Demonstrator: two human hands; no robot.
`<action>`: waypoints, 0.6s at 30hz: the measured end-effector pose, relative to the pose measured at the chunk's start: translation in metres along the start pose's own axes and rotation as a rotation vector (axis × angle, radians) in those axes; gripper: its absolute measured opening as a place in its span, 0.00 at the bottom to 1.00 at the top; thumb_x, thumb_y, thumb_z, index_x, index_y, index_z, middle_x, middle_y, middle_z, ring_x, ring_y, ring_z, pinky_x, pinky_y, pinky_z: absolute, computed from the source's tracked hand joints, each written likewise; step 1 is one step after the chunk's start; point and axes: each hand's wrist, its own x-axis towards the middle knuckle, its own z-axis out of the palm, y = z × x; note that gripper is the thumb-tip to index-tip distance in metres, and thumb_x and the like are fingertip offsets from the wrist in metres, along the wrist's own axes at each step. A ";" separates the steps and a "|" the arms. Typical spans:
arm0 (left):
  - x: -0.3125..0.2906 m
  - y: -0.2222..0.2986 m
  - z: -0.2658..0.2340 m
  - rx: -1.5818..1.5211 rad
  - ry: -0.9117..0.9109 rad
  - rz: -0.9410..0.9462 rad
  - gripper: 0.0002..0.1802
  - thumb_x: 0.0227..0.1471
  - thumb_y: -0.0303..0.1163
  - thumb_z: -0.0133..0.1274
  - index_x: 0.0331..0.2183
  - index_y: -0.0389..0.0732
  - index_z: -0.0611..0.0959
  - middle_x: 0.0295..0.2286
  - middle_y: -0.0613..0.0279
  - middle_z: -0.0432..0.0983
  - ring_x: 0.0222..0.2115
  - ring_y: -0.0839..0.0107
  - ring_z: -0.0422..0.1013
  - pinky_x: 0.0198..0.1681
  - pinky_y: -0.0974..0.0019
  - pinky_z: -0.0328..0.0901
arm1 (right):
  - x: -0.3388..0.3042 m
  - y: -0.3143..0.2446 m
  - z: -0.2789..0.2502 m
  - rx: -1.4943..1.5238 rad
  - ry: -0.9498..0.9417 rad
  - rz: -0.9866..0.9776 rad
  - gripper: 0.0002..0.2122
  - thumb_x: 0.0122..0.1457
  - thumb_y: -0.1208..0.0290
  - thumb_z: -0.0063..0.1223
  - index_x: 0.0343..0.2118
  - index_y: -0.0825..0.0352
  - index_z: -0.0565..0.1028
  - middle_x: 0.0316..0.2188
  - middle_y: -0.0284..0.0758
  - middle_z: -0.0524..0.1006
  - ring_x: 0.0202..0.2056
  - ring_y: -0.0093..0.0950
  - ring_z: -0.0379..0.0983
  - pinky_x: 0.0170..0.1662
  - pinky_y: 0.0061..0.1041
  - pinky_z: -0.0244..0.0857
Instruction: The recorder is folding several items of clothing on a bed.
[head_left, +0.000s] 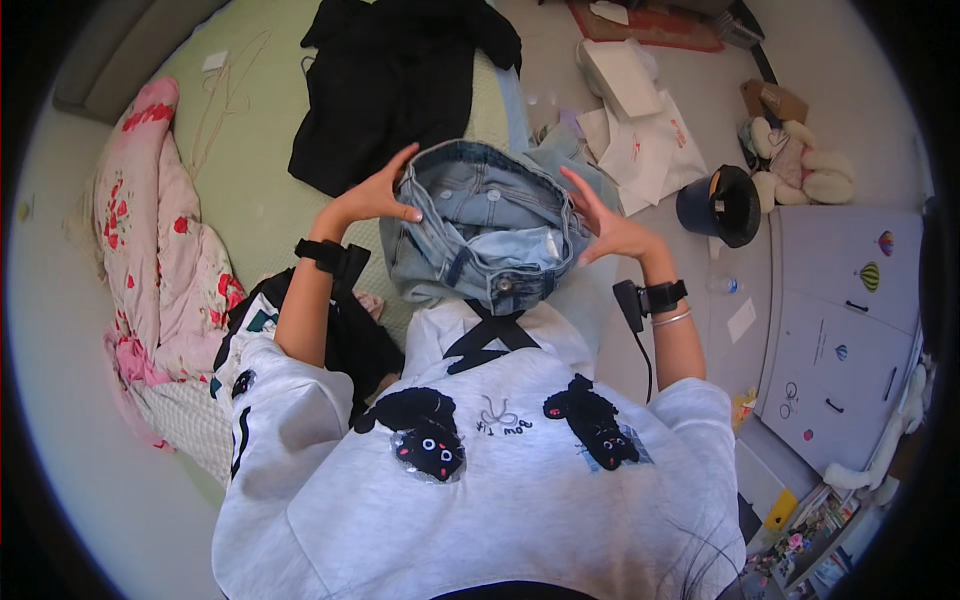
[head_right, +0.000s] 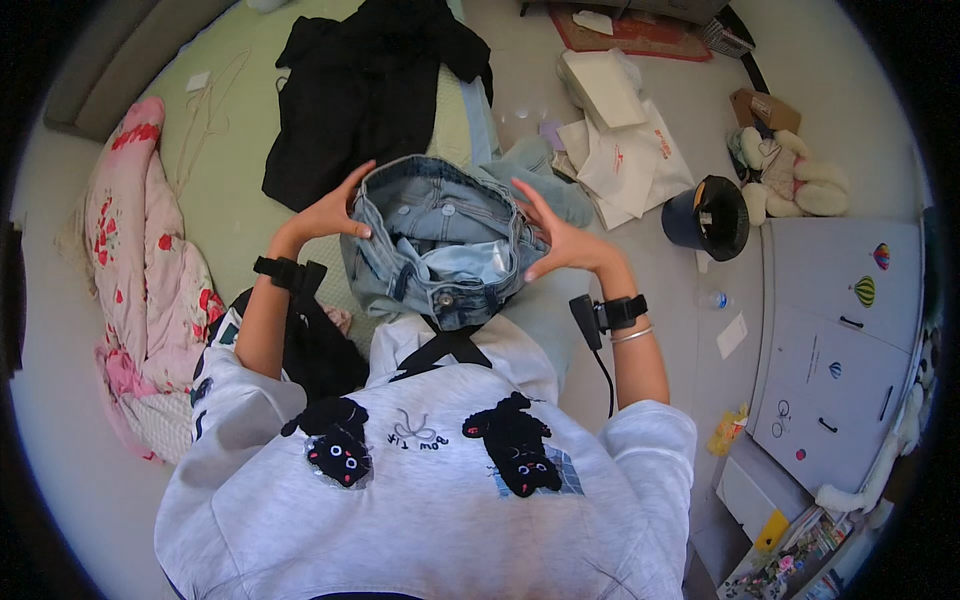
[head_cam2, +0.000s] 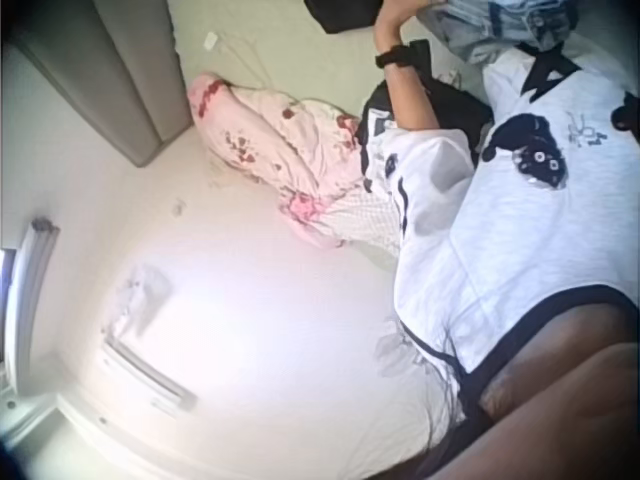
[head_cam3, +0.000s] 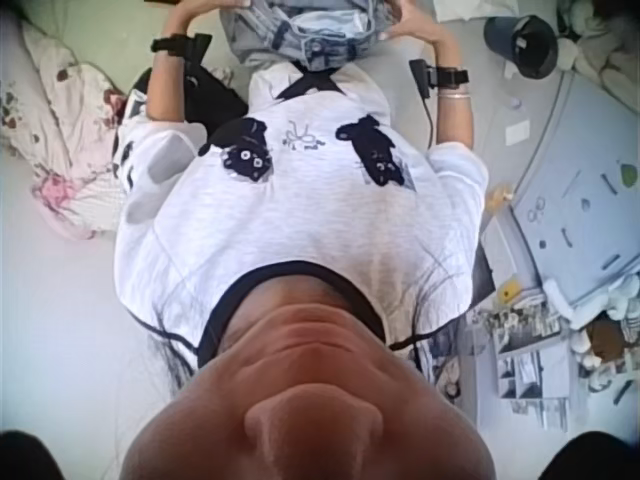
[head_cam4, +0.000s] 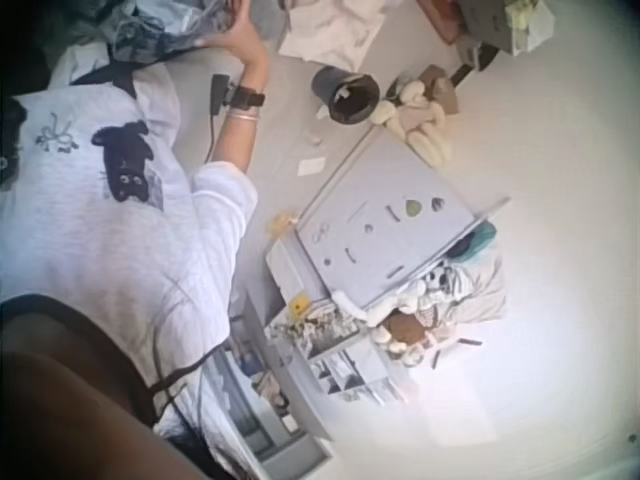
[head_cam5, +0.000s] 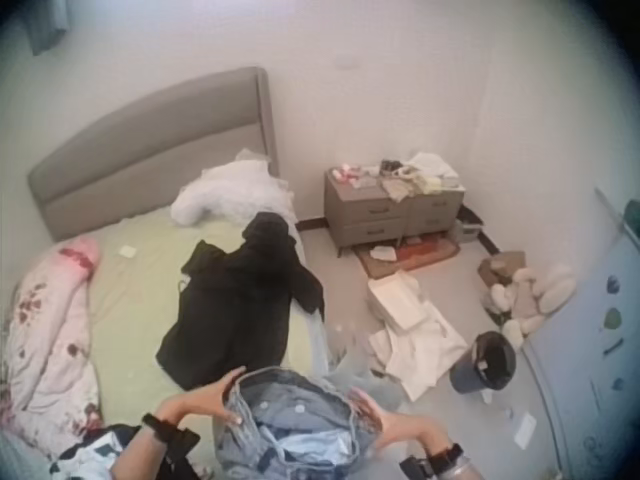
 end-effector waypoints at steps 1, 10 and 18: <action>0.001 0.003 -0.001 -0.070 -0.091 0.003 0.53 0.24 0.43 0.67 0.52 0.37 0.60 0.51 0.57 0.56 0.50 0.68 0.55 0.55 0.68 0.47 | 0.001 0.001 0.001 -0.004 0.001 -0.006 0.37 0.34 0.68 0.66 0.51 0.65 0.60 0.51 0.37 0.61 0.54 0.29 0.54 0.55 0.26 0.47; -0.014 0.062 -0.032 0.113 -0.070 -0.135 0.20 0.37 0.35 0.61 0.33 0.35 0.78 0.28 0.67 0.74 0.28 0.80 0.66 0.34 0.75 0.62 | 0.007 -0.032 -0.018 -0.438 0.517 -0.080 0.10 0.47 0.75 0.55 0.34 0.69 0.73 0.25 0.27 0.74 0.27 0.14 0.66 0.31 0.15 0.62; 0.041 0.274 -0.101 0.505 0.462 0.595 0.15 0.43 0.37 0.56 0.34 0.39 0.77 0.27 0.65 0.74 0.29 0.77 0.69 0.33 0.72 0.63 | -0.025 -0.274 -0.083 -0.972 1.093 -0.762 0.09 0.51 0.71 0.53 0.35 0.68 0.73 0.29 0.28 0.75 0.30 0.16 0.68 0.34 0.16 0.62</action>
